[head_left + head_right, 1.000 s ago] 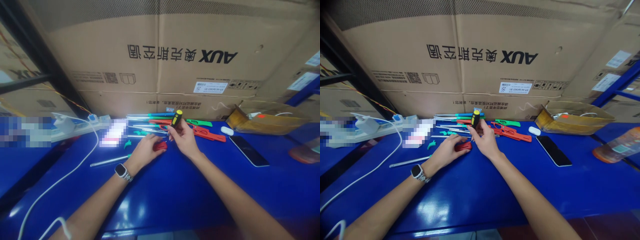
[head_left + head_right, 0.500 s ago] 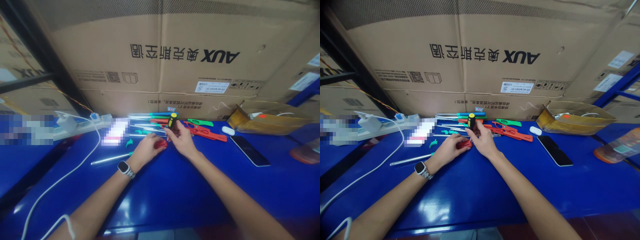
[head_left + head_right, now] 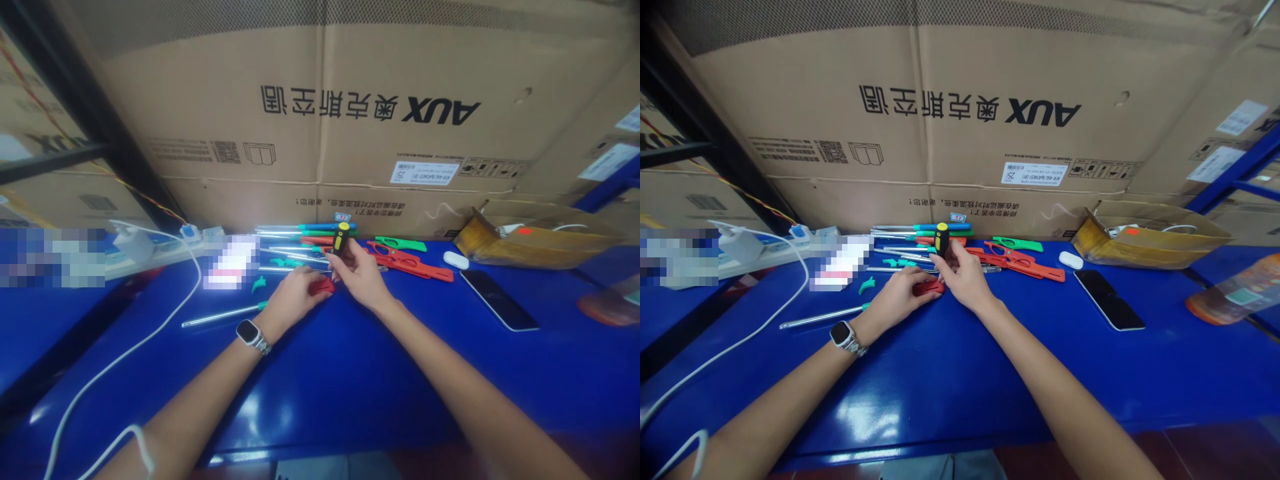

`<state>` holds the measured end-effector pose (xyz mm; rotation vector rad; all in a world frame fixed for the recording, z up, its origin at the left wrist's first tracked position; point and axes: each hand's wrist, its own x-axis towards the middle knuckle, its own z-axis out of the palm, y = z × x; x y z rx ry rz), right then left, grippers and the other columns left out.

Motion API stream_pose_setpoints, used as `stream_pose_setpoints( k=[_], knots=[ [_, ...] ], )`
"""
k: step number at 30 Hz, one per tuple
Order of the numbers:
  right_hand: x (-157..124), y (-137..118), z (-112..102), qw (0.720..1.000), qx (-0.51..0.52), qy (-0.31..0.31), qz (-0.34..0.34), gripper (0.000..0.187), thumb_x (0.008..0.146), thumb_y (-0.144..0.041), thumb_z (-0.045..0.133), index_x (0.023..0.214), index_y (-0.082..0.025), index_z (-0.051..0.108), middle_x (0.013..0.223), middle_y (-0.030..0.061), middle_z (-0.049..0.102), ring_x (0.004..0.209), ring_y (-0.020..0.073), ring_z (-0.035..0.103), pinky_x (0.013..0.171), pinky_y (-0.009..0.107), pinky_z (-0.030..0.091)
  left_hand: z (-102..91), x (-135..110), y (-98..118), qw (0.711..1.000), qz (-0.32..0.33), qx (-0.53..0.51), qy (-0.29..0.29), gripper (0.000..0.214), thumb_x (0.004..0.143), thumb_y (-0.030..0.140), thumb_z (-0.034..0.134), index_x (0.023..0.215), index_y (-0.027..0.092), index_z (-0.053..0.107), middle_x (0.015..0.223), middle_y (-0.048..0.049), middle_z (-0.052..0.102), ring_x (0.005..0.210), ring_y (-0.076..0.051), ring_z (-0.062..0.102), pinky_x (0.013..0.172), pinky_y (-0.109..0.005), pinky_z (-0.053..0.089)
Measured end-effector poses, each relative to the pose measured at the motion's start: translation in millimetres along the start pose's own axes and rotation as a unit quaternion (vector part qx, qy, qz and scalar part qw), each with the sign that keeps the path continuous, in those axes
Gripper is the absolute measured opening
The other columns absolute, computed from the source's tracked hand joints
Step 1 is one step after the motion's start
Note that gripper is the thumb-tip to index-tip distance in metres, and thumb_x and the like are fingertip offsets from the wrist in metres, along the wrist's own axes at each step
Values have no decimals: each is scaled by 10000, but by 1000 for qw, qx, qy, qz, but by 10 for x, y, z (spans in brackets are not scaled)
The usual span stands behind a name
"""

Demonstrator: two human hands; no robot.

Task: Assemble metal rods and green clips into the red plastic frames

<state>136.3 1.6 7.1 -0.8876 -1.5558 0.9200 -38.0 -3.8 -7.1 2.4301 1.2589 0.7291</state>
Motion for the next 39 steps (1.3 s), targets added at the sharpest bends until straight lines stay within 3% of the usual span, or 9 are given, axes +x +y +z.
stream_pose_setpoints(
  k=[12, 15, 18, 21, 25, 28, 33, 35, 39],
  knots=[
    [190, 28, -22, 999, -9, -17, 51, 351, 762, -481, 739, 802, -243, 484, 660, -28, 622, 488, 154, 582, 457, 296, 478, -47, 12, 63, 997, -19, 68, -9, 226, 856, 406, 658, 976, 228, 727, 969, -67, 690, 898, -270, 636, 726, -346, 479],
    [175, 39, -38, 999, -24, 1, 31, 321, 773, -466, 730, 839, -231, 523, 690, -25, 609, 543, 154, 581, 508, 298, 481, -69, 43, 89, 998, -24, 56, 12, 237, 859, 426, 647, 936, 220, 734, 938, -69, 707, 886, -274, 639, 750, -364, 480],
    [156, 26, -50, 994, -105, 35, -26, 255, 789, -411, 722, 834, -213, 566, 757, -14, 564, 643, 146, 553, 602, 290, 475, -61, 118, 95, 997, -36, -23, 60, 203, 831, 371, 686, 927, 197, 728, 945, -73, 730, 901, -259, 656, 797, -356, 485],
    [142, 13, -48, 983, -158, 70, -61, 238, 776, -381, 731, 791, -204, 572, 833, -1, 507, 674, 135, 506, 609, 276, 453, -10, 228, 97, 980, -53, -176, 81, 123, 801, 279, 694, 844, 164, 684, 842, -50, 736, 777, -201, 669, 734, -299, 499],
    [124, 21, -30, 982, -161, 81, -54, 265, 775, -401, 725, 764, -207, 544, 784, -5, 508, 659, 140, 495, 581, 271, 425, 73, 328, 119, 952, -79, -270, 121, 95, 742, 209, 688, 710, 155, 616, 684, -9, 674, 638, -155, 613, 628, -252, 477],
    [111, 6, -20, 983, -159, 82, -23, 287, 766, -426, 732, 805, -209, 549, 757, -7, 561, 648, 147, 521, 595, 279, 443, 89, 324, 145, 950, -58, -280, 126, 127, 751, 238, 672, 675, 156, 612, 648, 2, 652, 610, -146, 584, 618, -251, 467],
    [117, -125, -81, 997, -71, 24, -24, 460, 858, -406, 650, 1262, -230, 518, 1147, 65, 664, 913, 193, 651, 824, 343, 528, 61, 263, 172, 961, -40, -255, 94, 178, 821, 292, 632, 733, 148, 691, 692, -22, 706, 630, -162, 609, 637, -263, 464],
    [129, -185, -131, 996, -85, -14, -27, 401, 880, -370, 618, 1249, -221, 573, 1162, 70, 676, 988, 220, 648, 901, 387, 511, 54, 248, 157, 967, -39, -237, 86, 186, 842, 294, 624, 789, 147, 725, 733, -33, 732, 664, -179, 635, 662, -273, 470],
    [161, -259, -181, 994, -80, -66, -15, 248, 867, -363, 617, 1026, -190, 695, 1015, 64, 721, 962, 241, 655, 895, 413, 508, 38, 237, 99, 980, -2, -188, 68, 220, 891, 269, 573, 847, 156, 757, 798, -31, 756, 743, -208, 663, 717, -292, 475]
  ],
)
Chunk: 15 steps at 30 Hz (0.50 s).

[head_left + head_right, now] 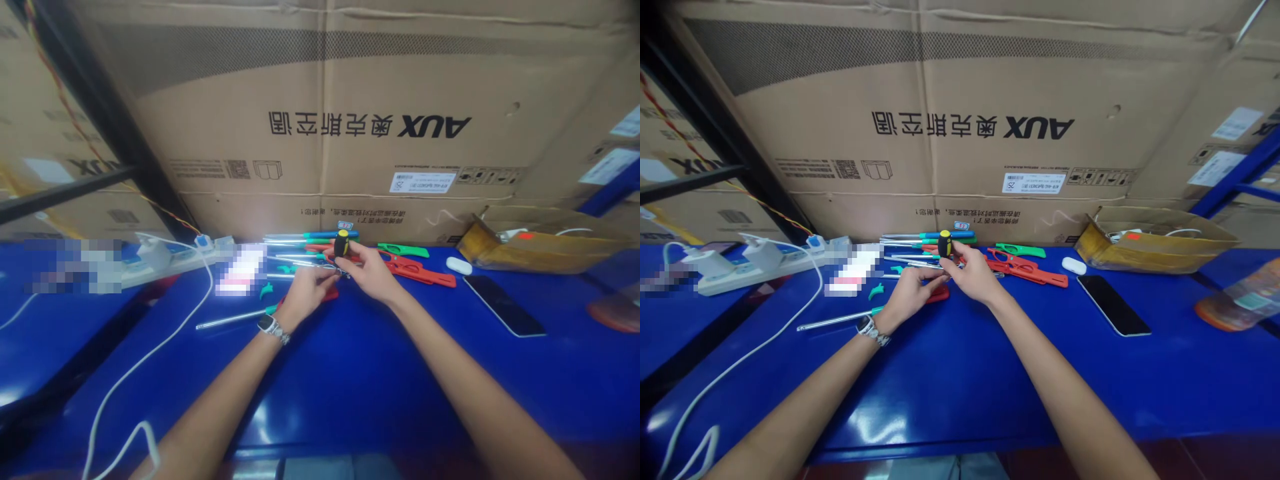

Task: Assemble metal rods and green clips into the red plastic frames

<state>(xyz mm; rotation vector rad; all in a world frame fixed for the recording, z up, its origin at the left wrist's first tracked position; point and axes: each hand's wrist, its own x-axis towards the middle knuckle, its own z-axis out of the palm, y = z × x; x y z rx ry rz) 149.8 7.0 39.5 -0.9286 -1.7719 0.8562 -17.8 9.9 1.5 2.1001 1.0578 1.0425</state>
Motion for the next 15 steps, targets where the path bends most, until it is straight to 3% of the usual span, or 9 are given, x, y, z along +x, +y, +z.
stream_pose_setpoints(
  k=[3, 6, 11, 15],
  knots=[
    [22, -6, 38, 998, 66, -11, 12, 251, 815, -392, 687, 967, -192, 684, 945, 54, 729, 896, 218, 668, 848, 377, 513, -45, -1, -13, 1000, 8, 3, -25, 254, 911, 264, 547, 805, 156, 751, 787, -33, 756, 743, -213, 670, 707, -292, 477],
    [38, 35, 121, 994, 100, 35, 23, 290, 711, -394, 791, 855, -191, 641, 828, 31, 707, 766, 187, 646, 734, 327, 499, -79, 0, 0, 999, 4, -29, -28, 193, 890, 279, 592, 870, 170, 749, 893, -43, 776, 810, -214, 691, 765, -301, 496],
    [56, 161, 255, 985, 109, 134, 13, 389, 653, -397, 825, 684, -216, 483, 644, -41, 576, 589, 132, 522, 595, 279, 434, -18, 26, 15, 991, -43, -105, 71, 201, 759, 321, 733, 850, 148, 689, 809, -51, 740, 726, -184, 664, 706, -285, 515],
    [44, 193, 288, 981, 62, 184, 12, 431, 661, -420, 813, 664, -222, 429, 627, -54, 526, 593, 127, 490, 577, 265, 412, 47, 52, 28, 986, -54, -135, 84, 111, 728, 254, 714, 762, 158, 670, 743, -22, 718, 678, -169, 645, 676, -279, 514]
  ],
)
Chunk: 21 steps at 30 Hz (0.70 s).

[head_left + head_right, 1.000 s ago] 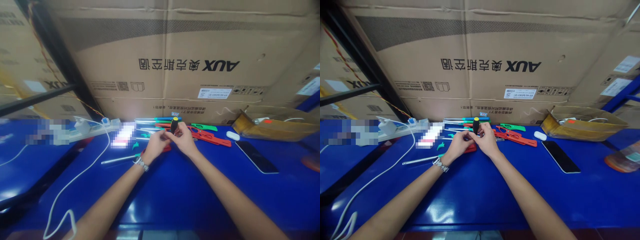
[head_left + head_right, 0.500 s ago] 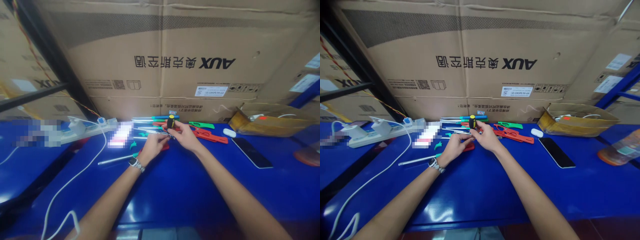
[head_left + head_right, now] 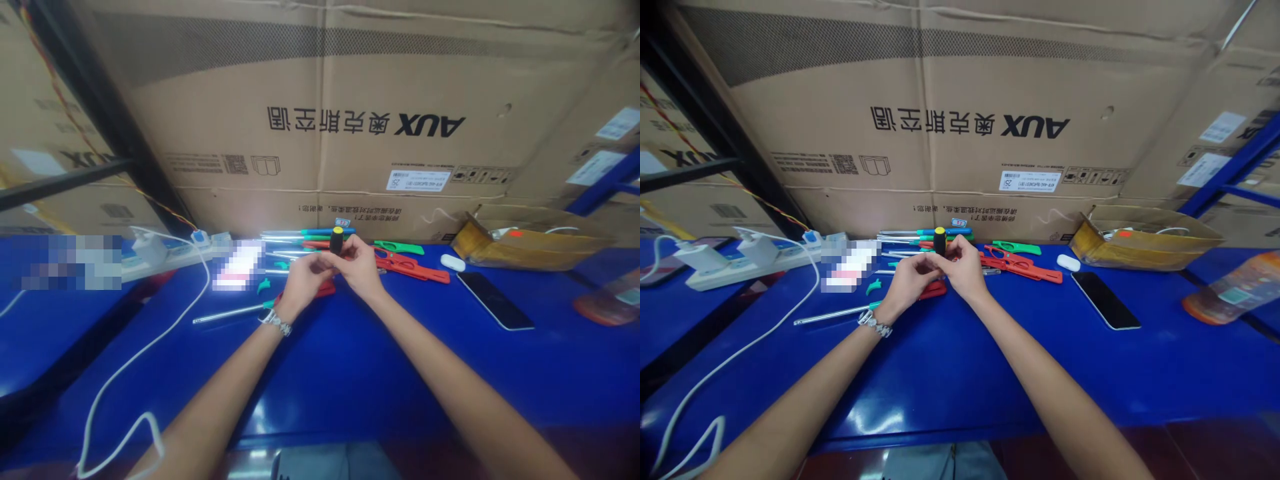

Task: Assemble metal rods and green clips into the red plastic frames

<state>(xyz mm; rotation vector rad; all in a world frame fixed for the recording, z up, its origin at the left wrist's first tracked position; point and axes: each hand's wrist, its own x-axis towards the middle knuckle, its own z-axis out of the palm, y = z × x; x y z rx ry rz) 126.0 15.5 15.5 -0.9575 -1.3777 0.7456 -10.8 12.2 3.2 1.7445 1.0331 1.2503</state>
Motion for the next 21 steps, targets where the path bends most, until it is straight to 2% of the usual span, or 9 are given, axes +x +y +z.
stream_pose_setpoints(
  k=[3, 6, 7, 9, 11, 13, 15, 18, 21],
  knots=[
    [-2, -74, -54, 999, -42, -29, -6, 354, 683, -424, 797, 758, -211, 525, 744, -18, 616, 672, 144, 542, 664, 293, 467, -5, -10, 24, 999, 14, 30, -22, 80, 771, 233, 658, 754, 160, 686, 742, -21, 732, 713, -193, 665, 701, -295, 520],
    [24, -196, -167, 993, -43, -107, -10, 371, 733, -389, 759, 1021, -203, 620, 951, 36, 692, 799, 178, 609, 782, 345, 506, -45, -34, 51, 995, 29, 71, -59, 159, 846, 265, 601, 811, 155, 710, 793, -36, 753, 750, -213, 682, 705, -301, 515],
    [38, -233, -209, 990, -32, -140, -5, 363, 759, -388, 732, 1052, -199, 629, 968, 46, 699, 833, 191, 626, 808, 361, 511, -60, -41, 57, 993, 34, 87, -71, 182, 868, 273, 581, 825, 155, 713, 807, -39, 756, 756, -215, 684, 706, -301, 511],
    [67, -281, -281, 980, -4, -197, 16, 316, 793, -393, 694, 1034, -193, 650, 944, 49, 708, 855, 204, 647, 834, 383, 518, -88, -51, 63, 988, 46, 114, -95, 208, 898, 265, 546, 837, 159, 714, 829, -42, 761, 771, -216, 688, 718, -302, 506],
    [90, -287, -321, 975, 3, -222, 29, 289, 789, -399, 700, 987, -192, 663, 904, 41, 710, 828, 201, 652, 816, 382, 525, -107, -55, 57, 985, 57, 123, -111, 212, 908, 233, 521, 862, 165, 717, 867, -44, 765, 813, -217, 697, 759, -309, 508],
    [100, -255, -320, 979, -8, -204, 25, 277, 761, -397, 733, 926, -191, 650, 868, 33, 701, 774, 187, 639, 760, 361, 525, -109, -52, 38, 985, 57, 110, -119, 207, 907, 213, 516, 910, 168, 718, 924, -54, 769, 868, -219, 703, 809, -320, 512],
    [94, -201, -287, 987, -27, -159, 5, 288, 726, -396, 769, 828, -197, 588, 800, 12, 664, 703, 166, 603, 691, 331, 508, -88, -44, 13, 990, 47, 84, -100, 167, 887, 237, 568, 953, 165, 703, 950, -67, 764, 881, -220, 704, 826, -329, 518],
    [61, -123, -206, 994, -50, -96, -18, 388, 703, -412, 787, 755, -227, 450, 707, -34, 580, 627, 140, 536, 616, 291, 467, -22, -27, -12, 998, 20, 61, -24, 189, 796, 296, 698, 917, 158, 651, 853, -60, 743, 777, -212, 694, 738, -316, 531],
    [18, -86, -129, 994, -75, -68, -29, 419, 707, -424, 782, 748, -236, 410, 685, -49, 543, 605, 130, 502, 575, 267, 431, 39, -17, -5, 997, 9, 73, 30, 154, 755, 268, 712, 770, 168, 596, 746, -30, 709, 682, -187, 655, 663, -289, 511]
  ],
)
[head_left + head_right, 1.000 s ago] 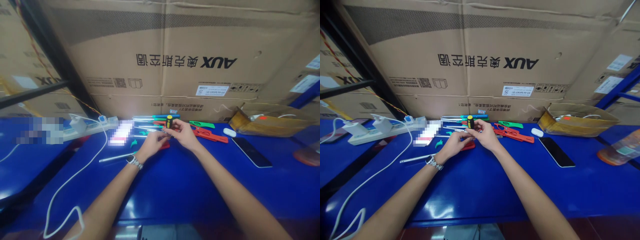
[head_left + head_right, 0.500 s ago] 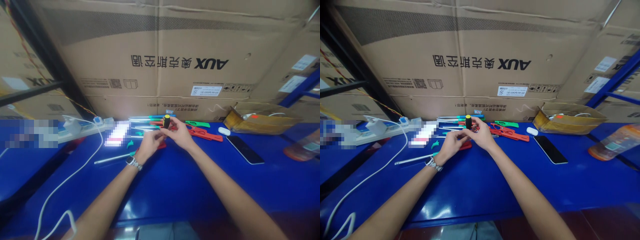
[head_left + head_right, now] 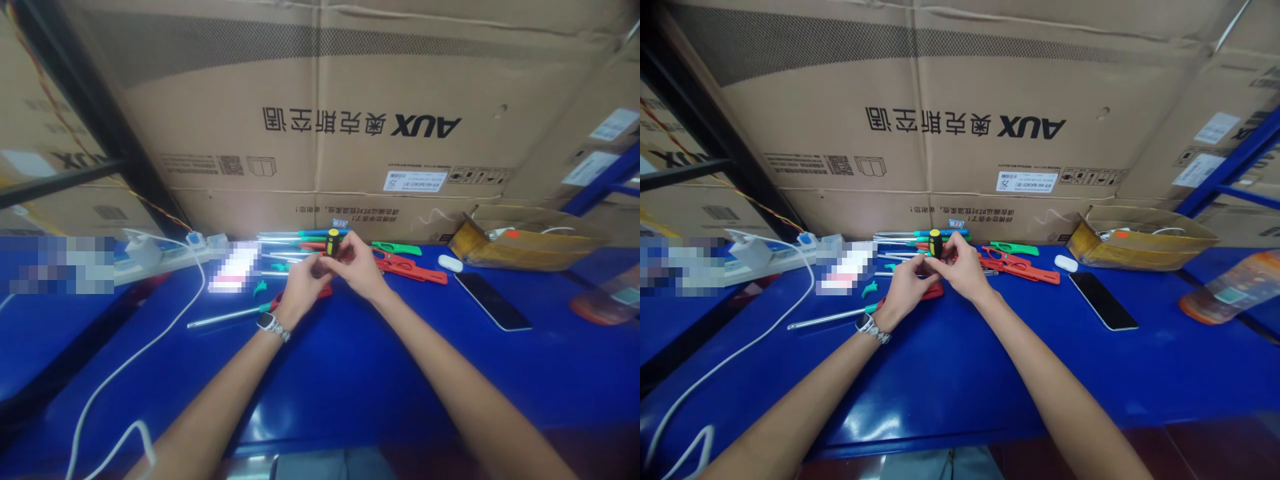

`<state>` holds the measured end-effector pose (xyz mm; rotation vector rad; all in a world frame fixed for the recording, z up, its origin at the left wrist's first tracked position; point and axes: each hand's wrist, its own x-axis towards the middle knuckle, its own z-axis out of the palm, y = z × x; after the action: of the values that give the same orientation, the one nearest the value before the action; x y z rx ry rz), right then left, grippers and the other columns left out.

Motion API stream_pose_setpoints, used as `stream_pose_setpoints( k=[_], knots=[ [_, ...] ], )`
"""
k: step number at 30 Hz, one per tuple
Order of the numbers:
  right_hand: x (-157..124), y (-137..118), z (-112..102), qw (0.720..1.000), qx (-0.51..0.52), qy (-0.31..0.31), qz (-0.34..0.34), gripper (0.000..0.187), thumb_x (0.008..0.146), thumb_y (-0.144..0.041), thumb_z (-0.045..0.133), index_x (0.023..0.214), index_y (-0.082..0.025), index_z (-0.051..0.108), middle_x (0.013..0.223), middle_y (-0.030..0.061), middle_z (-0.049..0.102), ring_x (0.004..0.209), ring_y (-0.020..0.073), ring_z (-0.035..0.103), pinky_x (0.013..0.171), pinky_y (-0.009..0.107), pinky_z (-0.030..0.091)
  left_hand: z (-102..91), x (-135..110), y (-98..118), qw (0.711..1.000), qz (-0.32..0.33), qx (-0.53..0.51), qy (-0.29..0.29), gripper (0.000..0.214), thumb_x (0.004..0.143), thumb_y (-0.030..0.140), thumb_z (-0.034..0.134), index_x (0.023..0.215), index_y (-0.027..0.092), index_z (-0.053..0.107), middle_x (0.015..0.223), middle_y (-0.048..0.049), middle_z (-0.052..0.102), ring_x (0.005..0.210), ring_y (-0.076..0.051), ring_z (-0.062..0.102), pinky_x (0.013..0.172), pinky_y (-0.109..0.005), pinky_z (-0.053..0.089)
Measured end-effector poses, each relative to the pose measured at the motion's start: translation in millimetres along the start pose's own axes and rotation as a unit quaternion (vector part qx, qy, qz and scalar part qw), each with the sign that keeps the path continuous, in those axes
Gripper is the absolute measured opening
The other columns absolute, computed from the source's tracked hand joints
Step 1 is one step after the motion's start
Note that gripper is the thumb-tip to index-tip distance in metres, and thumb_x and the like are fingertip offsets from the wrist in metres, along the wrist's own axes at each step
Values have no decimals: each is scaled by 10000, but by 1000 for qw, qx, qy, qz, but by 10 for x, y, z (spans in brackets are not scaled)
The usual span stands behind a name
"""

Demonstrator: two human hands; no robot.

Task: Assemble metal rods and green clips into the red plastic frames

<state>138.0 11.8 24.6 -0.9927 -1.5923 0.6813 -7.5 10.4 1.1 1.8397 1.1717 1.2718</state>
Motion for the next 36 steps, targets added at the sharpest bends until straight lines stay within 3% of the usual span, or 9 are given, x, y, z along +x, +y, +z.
stream_pose_setpoints(
  k=[4, 7, 9, 11, 17, 21, 25, 29, 36],
  knots=[
    [-23, -36, 12, 1000, -1, 8, -4, 359, 718, -400, 777, 909, -221, 532, 847, -8, 624, 604, 117, 511, 569, 262, 440, -2, -20, 20, 999, -1, -37, -18, 112, 775, 251, 670, 727, 160, 626, 743, -30, 721, 704, -189, 662, 696, -290, 517],
    [-16, -113, -81, 994, 41, -98, 7, 378, 776, -404, 721, 1089, -219, 616, 1033, 45, 681, 681, 139, 587, 646, 292, 503, -34, -51, 7, 997, 1, -60, -43, 133, 821, 268, 625, 795, 155, 689, 790, -40, 741, 751, -204, 681, 739, -307, 527],
    [-6, -170, -159, 982, 63, -177, 18, 324, 807, -397, 680, 1069, -206, 674, 1011, 55, 711, 755, 174, 628, 693, 319, 525, -43, -66, -6, 996, 6, -61, -60, 157, 842, 266, 604, 816, 155, 711, 814, -47, 749, 779, -211, 691, 764, -314, 530],
    [3, -209, -216, 978, 61, -197, 30, 291, 806, -369, 674, 1038, -198, 713, 962, 51, 730, 787, 190, 646, 717, 335, 533, -35, -73, -11, 995, 13, -66, -78, 169, 851, 268, 600, 846, 156, 727, 839, -51, 755, 827, -223, 697, 799, -323, 531],
    [10, -161, -183, 985, 51, -160, 41, 261, 769, -378, 725, 954, -194, 736, 933, 49, 741, 839, 205, 661, 803, 378, 531, -58, -57, 0, 994, 20, -22, -106, 242, 902, 292, 548, 939, 152, 741, 933, -73, 753, 884, -244, 684, 839, -360, 524],
    [18, -32, -126, 988, 85, -108, 67, 333, 696, -473, 781, 851, -203, 661, 805, 20, 696, 681, 172, 616, 634, 324, 523, -171, -79, -58, 979, 75, 143, -124, 390, 757, 337, 759, 1108, 174, 707, 1110, -118, 678, 1001, -288, 632, 915, -407, 493],
    [32, 114, -93, 994, 86, -13, 69, 463, 610, -500, 837, 727, -222, 486, 680, -37, 580, 587, 132, 540, 556, 278, 473, -196, -117, -139, 964, 80, 197, -161, 215, 817, 333, 707, 977, 194, 739, 962, -95, 657, 889, -257, 621, 844, -386, 505],
    [33, 169, -16, 995, 52, 65, 51, 476, 623, -480, 825, 735, -233, 435, 672, -51, 519, 587, 124, 510, 554, 263, 453, -151, -113, -186, 974, 70, 166, -136, 144, 795, 303, 724, 893, 198, 741, 870, -72, 647, 787, -227, 603, 763, -347, 507],
    [14, 63, 82, 999, 27, 8, 33, 295, 774, -405, 714, 968, -203, 621, 906, 39, 686, 704, 163, 619, 624, 288, 511, -173, -99, -138, 978, 32, 154, -135, 91, 725, 255, 763, 791, 203, 731, 779, -50, 687, 682, -216, 613, 663, -322, 488]
  ],
)
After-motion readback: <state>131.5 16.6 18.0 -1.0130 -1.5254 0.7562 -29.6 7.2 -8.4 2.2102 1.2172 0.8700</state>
